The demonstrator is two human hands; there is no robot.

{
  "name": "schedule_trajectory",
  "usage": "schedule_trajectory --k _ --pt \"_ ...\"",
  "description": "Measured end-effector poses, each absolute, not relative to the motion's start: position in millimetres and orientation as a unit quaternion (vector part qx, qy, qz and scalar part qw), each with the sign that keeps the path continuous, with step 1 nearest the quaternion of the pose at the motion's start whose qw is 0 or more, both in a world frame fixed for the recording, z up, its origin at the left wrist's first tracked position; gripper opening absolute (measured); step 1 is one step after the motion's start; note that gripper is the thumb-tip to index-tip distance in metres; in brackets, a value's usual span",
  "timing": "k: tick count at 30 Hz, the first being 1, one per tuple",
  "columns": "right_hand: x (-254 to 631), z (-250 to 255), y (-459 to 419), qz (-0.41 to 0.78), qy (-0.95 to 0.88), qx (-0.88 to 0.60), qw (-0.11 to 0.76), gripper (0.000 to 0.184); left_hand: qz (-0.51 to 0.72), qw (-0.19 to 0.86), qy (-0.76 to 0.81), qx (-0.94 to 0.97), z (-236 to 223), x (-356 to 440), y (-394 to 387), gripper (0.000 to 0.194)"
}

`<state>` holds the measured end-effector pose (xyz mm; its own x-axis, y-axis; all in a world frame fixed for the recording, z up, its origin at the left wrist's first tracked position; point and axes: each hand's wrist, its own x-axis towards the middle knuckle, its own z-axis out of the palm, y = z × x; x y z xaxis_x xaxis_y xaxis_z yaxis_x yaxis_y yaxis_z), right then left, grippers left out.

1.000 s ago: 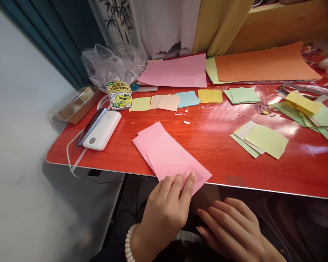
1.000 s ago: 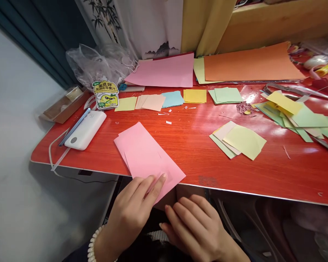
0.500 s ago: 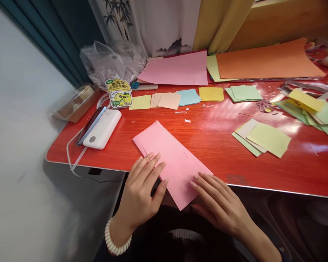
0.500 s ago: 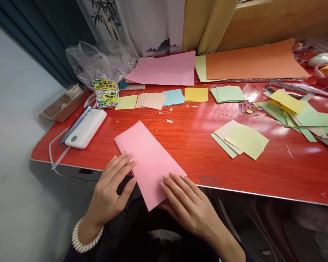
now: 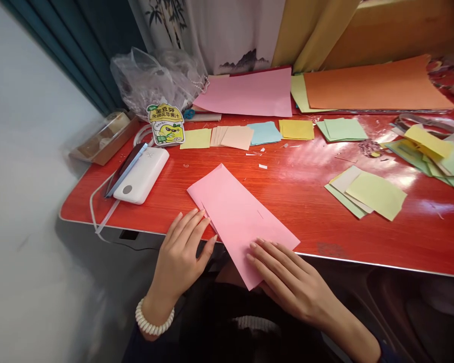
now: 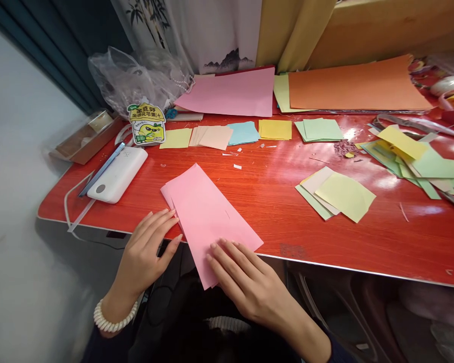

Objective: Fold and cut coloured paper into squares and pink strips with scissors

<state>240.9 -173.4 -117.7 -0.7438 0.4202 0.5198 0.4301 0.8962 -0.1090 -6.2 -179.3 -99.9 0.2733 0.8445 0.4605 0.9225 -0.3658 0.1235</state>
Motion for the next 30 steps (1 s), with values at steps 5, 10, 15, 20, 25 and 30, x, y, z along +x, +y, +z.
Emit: schedule_trajectory --k 5,10,15,20,25,30 --pt "238 -117 -168 0.018 -0.937 -0.218 0.271 0.038 -0.257 0.049 -0.556 -0.789 -100 -13 -176 0.046" --pt "239 -120 -164 0.042 -0.937 -0.207 0.279 0.036 -0.241 0.041 -0.559 -0.792 -103 -19 -176 0.037" --pt "242 -121 -163 0.062 -0.937 -0.199 0.282 0.036 -0.249 0.03 -0.542 -0.802 -101 -21 -176 0.034" --pt "240 -118 -162 0.039 -0.939 -0.185 0.286 0.038 -0.259 0.034 -0.52 -0.813 -103 -21 -175 0.035" --pt "239 -119 -162 0.031 -0.943 -0.177 0.282 0.042 -0.261 0.043 -0.517 -0.814 -104 -22 -175 0.035" --pt "241 -124 -164 0.031 -0.944 -0.174 0.28 0.038 -0.271 0.057 -0.506 -0.817 -105 -24 -175 0.033"
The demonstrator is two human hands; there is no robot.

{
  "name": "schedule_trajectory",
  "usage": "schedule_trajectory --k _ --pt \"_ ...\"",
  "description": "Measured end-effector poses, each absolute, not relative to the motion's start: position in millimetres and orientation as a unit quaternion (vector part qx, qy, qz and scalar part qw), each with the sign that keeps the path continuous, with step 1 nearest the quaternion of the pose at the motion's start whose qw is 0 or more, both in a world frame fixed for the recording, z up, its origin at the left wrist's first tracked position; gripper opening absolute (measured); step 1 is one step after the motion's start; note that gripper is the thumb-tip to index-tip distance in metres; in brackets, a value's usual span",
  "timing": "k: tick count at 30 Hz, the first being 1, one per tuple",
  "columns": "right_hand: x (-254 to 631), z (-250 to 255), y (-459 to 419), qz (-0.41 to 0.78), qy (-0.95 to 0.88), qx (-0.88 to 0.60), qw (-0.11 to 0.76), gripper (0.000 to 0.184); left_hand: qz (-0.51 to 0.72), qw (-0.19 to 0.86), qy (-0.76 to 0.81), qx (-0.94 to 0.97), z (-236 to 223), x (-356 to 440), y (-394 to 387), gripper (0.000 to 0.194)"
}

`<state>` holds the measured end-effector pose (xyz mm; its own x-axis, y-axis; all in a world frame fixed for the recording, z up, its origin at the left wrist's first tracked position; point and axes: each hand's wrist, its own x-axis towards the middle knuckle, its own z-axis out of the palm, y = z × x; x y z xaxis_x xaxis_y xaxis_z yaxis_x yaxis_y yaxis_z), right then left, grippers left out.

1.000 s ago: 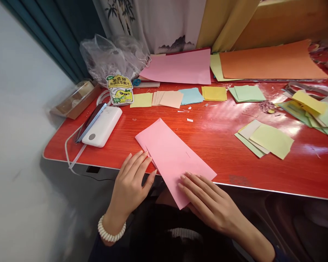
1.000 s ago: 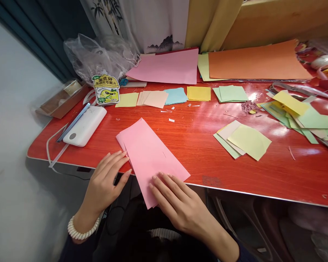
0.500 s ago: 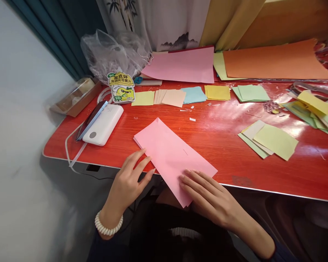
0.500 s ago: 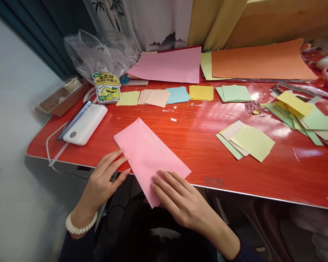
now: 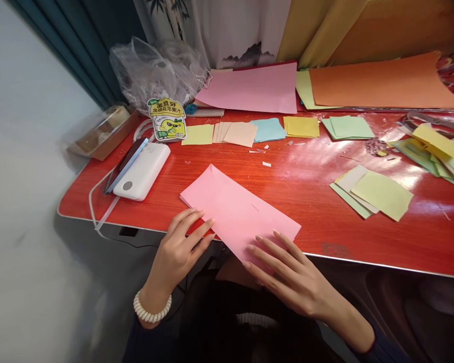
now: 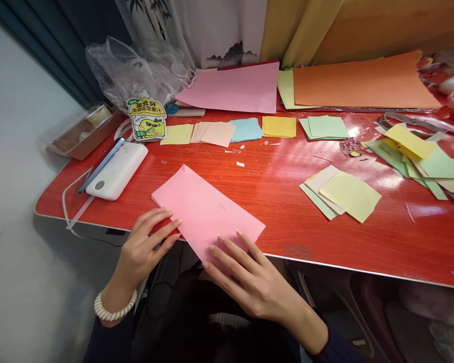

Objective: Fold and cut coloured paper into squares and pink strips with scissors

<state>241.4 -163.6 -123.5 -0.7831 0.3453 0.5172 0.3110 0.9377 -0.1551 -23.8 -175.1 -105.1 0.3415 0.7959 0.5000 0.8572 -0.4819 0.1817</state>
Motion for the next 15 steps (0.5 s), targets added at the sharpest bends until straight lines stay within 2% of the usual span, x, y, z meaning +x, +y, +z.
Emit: schedule_trajectory --k 15 --pt "241.4 -121.7 -166.2 0.142 -0.907 -0.202 0.341 0.036 -0.319 0.061 -0.471 -0.82 -111.9 -25.2 -175.7 0.036"
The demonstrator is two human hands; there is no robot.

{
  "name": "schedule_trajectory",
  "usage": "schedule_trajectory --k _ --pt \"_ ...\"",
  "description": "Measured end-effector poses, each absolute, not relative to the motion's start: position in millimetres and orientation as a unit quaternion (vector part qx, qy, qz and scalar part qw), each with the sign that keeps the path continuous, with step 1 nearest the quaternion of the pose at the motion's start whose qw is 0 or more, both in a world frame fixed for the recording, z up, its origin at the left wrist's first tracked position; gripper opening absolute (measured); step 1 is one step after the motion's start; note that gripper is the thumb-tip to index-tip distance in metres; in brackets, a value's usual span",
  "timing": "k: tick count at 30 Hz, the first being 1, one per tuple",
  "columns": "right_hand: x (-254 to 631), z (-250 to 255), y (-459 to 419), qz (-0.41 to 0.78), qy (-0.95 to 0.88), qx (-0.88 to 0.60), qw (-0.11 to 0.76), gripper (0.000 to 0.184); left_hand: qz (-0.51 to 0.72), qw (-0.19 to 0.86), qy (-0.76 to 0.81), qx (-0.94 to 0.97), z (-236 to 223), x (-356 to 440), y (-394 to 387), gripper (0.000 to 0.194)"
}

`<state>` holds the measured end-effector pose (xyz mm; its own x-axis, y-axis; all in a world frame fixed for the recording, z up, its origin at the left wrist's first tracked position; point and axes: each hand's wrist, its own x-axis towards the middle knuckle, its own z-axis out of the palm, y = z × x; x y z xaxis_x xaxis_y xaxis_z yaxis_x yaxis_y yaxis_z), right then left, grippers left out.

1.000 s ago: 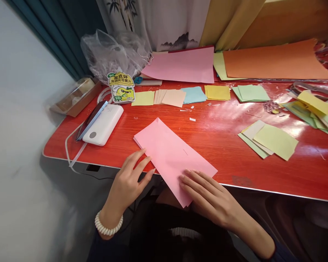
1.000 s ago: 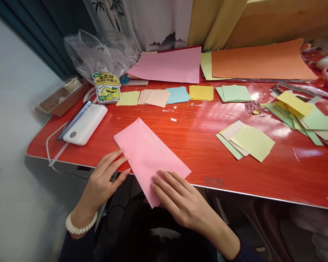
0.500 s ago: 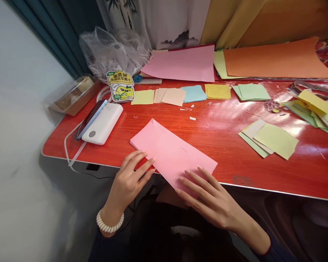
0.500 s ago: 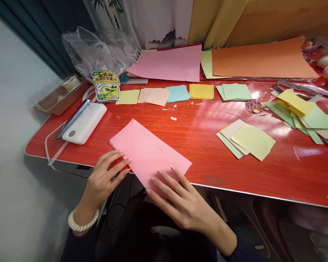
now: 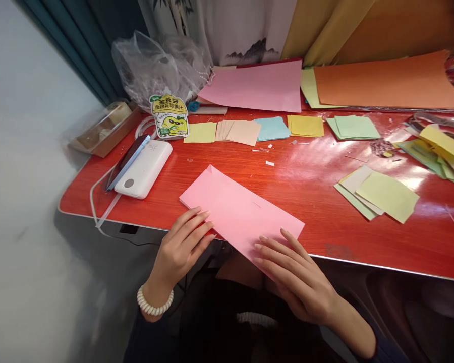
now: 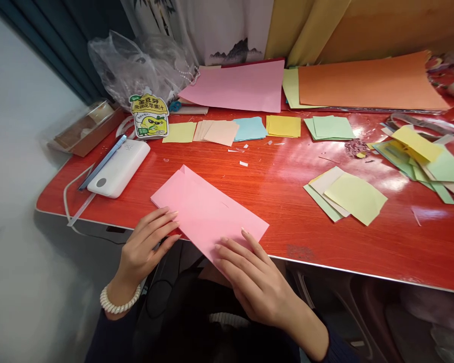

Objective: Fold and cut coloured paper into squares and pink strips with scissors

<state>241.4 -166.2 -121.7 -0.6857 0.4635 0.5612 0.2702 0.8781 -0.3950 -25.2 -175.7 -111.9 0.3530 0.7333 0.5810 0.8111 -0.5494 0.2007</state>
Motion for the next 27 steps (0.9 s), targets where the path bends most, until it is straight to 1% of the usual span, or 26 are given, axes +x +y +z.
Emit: schedule_trajectory --k 5,13,17,19,20,21,23,25,27 --pt "240 -125 -166 0.164 -0.89 -0.228 0.359 0.03 -0.327 0.068 -0.472 -0.815 -113 -26 -175 0.038" --pt "241 -124 -165 0.13 -0.917 -0.205 0.317 0.03 -0.322 0.062 -0.478 -0.815 -112 -24 -177 0.034" --pt "240 -120 -162 0.096 -0.928 -0.188 0.307 0.031 -0.312 0.065 -0.51 -0.799 -107 -20 -176 0.02" --pt "240 -119 -162 0.09 -0.932 -0.184 0.299 0.033 -0.289 0.082 -0.545 -0.782 -104 -12 -172 0.013" --pt "239 -120 -163 0.089 -0.933 -0.184 0.298 0.033 -0.274 0.085 -0.56 -0.777 -102 -5 -169 0.012" --pt "239 -121 -164 0.089 -0.931 -0.186 0.299 0.032 -0.258 0.078 -0.568 -0.778 -101 2 -166 0.015" --pt "241 -123 -167 0.107 -0.926 -0.196 0.304 0.033 -0.23 0.048 -0.563 -0.792 -100 18 -159 0.028" --pt "245 -120 -168 0.162 -0.912 -0.217 0.309 0.035 -0.212 0.03 -0.545 -0.811 -99 34 -154 0.041" --pt "250 -109 -164 0.24 -0.874 -0.276 0.321 0.033 -0.214 0.037 -0.53 -0.82 -98 44 -150 0.046"
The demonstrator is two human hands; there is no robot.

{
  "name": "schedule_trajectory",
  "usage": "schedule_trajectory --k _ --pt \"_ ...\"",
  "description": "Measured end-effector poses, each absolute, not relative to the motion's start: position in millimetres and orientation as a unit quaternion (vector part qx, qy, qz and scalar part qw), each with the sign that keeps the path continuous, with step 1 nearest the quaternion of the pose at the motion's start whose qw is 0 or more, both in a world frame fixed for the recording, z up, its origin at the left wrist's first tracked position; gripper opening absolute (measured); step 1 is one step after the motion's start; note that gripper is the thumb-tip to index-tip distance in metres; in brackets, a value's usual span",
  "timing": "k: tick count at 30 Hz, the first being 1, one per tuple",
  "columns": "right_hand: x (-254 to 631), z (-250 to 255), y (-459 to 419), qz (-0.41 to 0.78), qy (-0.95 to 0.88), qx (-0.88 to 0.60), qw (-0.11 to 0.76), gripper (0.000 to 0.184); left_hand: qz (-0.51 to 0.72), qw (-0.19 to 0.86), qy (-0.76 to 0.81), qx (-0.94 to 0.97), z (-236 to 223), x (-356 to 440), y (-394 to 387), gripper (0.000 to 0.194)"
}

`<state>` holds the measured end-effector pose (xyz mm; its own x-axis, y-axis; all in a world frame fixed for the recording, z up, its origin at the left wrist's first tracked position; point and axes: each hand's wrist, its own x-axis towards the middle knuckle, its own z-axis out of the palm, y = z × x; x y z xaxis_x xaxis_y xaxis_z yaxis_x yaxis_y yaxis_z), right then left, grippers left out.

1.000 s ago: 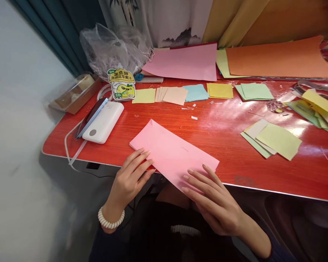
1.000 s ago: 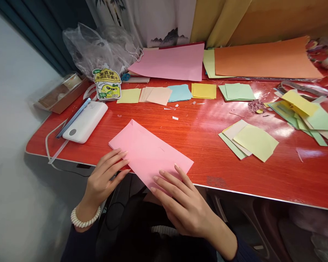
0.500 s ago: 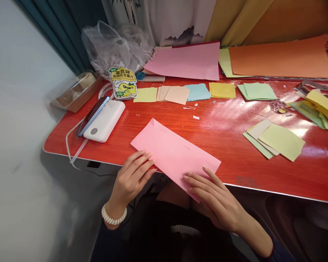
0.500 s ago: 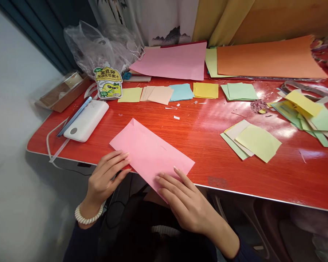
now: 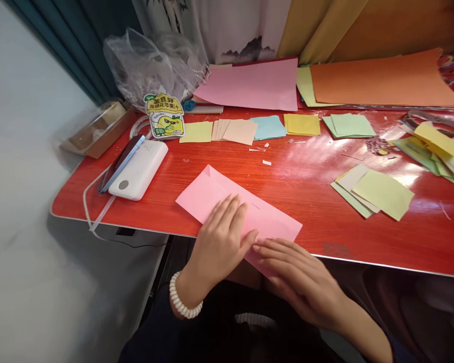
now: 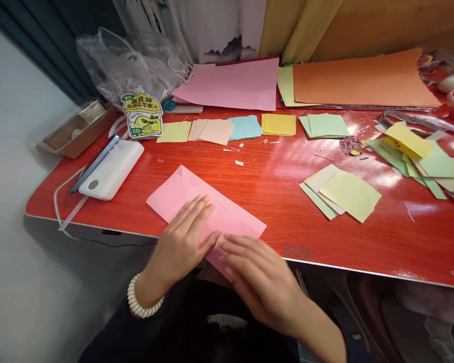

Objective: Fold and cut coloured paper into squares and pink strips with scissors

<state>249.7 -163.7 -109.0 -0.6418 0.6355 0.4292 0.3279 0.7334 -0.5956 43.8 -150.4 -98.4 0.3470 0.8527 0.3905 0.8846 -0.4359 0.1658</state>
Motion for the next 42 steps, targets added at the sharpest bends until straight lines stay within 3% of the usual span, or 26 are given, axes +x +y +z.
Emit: schedule_trajectory --k 4,8,11,15,20,26,42 --pt "252 -66 -132 0.4 -0.711 -0.452 0.362 0.02 -0.237 0.056 -0.514 -0.823 -99 46 -149 0.046" --pt "243 -42 -92 0.561 -0.611 -0.505 0.238 0.023 -0.239 0.047 -0.518 -0.82 -100 44 -149 0.045" --pt "239 -49 -77 0.607 -0.611 -0.473 0.185 0.026 -0.244 0.041 -0.519 -0.818 -101 45 -149 0.045" --pt "235 -57 -71 0.57 -0.653 -0.461 0.189 0.02 -0.248 0.039 -0.516 -0.819 -101 45 -148 0.044" --pt "223 -54 -67 0.499 -0.705 -0.492 0.109 0.017 -0.256 0.036 -0.519 -0.815 -100 45 -146 0.042" --pt "215 -55 -65 0.442 -0.726 -0.522 0.074 0.023 -0.26 0.029 -0.523 -0.811 -101 45 -147 0.044" --pt "225 -62 -63 0.448 -0.734 -0.506 0.071 0.025 -0.272 0.033 -0.517 -0.811 -102 44 -147 0.04"
